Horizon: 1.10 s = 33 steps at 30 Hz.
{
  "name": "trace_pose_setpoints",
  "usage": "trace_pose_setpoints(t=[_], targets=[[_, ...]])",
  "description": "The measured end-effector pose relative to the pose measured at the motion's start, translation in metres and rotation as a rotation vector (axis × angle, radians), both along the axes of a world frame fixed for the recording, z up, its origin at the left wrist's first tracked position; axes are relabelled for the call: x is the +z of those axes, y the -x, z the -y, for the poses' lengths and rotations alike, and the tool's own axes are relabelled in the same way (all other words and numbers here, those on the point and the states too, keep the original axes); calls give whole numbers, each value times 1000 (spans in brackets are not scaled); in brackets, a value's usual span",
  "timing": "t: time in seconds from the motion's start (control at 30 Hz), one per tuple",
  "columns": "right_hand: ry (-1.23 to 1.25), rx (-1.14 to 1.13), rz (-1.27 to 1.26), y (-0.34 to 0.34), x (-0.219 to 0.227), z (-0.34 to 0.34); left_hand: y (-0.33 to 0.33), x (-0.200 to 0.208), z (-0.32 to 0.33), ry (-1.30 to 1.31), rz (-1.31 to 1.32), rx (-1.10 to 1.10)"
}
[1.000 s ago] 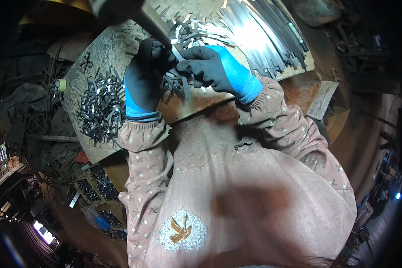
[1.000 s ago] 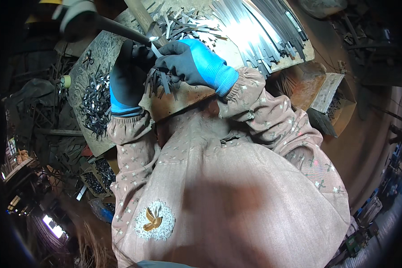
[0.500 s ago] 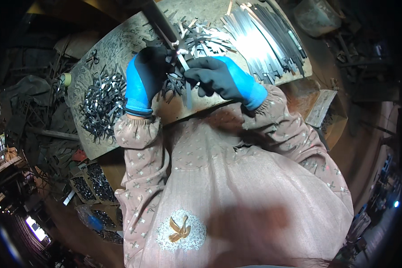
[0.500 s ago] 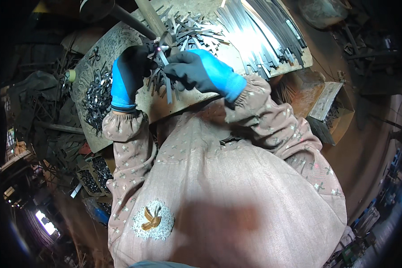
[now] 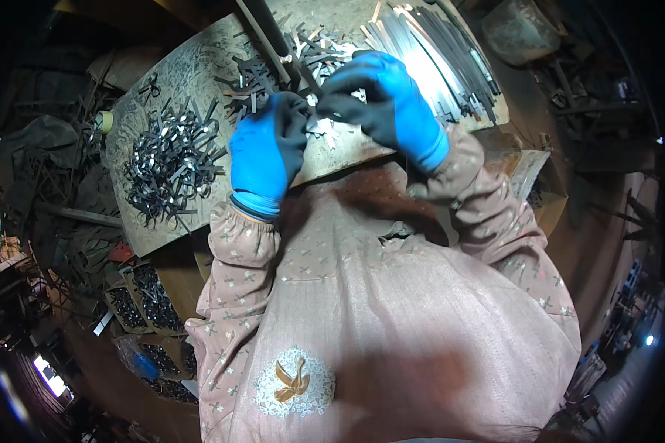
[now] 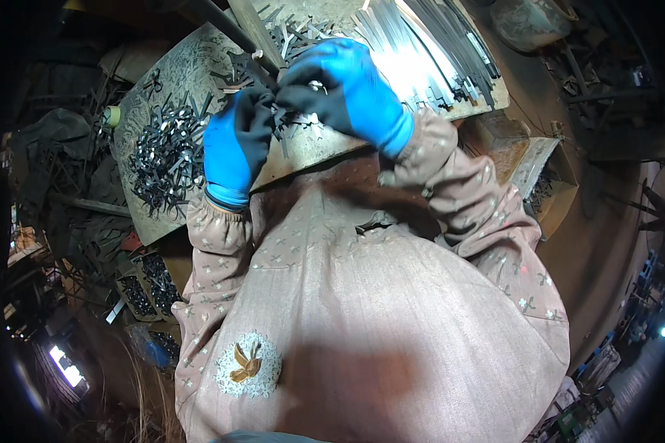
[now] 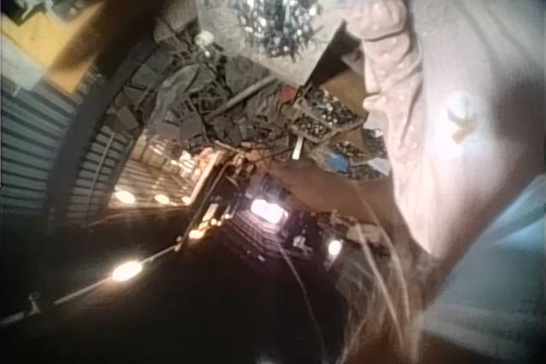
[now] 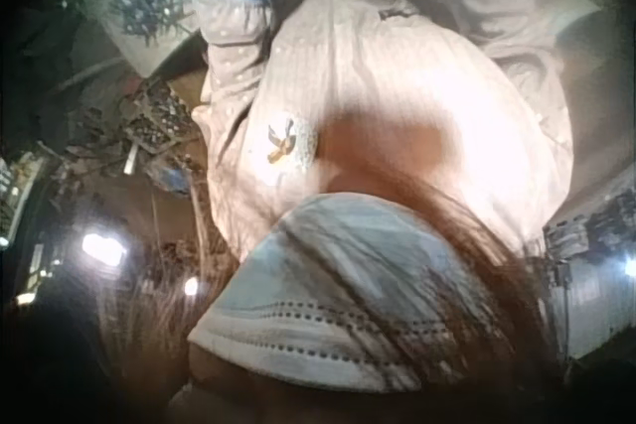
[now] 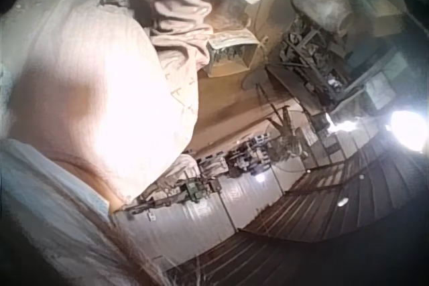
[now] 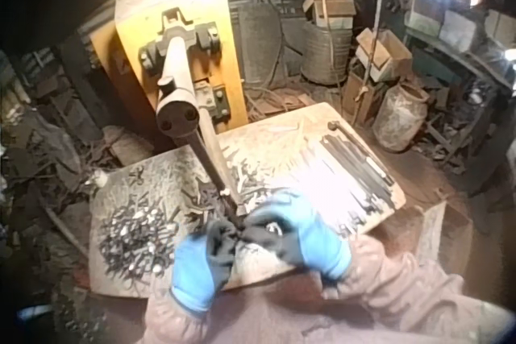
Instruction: The person bends metal strips into loops by hand and spot welds them using a spot welding machine.
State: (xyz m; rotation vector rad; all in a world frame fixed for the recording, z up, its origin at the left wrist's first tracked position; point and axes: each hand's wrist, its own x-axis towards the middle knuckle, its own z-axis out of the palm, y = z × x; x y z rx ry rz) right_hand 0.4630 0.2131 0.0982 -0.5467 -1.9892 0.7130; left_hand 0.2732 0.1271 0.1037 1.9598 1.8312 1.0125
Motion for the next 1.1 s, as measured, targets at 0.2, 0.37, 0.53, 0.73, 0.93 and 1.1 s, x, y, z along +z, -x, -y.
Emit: trace_pose_setpoints(t=[0.2, 0.37, 0.53, 0.73, 0.93, 1.1], targets=[[-43, 229, 289, -22, -16, -11, -9, 6, 17, 68, 66, -185], [199, -155, 146, -26, 5, 26, 1, 4, 20, 331, 288, -114], [-677, -423, 445, -42, 29, 37, -6, 20, 14, 568, 707, -203], [206, 109, 319, -27, -11, 31, -19, 17, 18, 414, 993, -25], [1072, 480, 34, -10, -18, 44, -3, 0, 3, -255, 164, 28], [414, 469, 126, 19, -13, 21, 11, -11, -23, -326, 11, 160]])
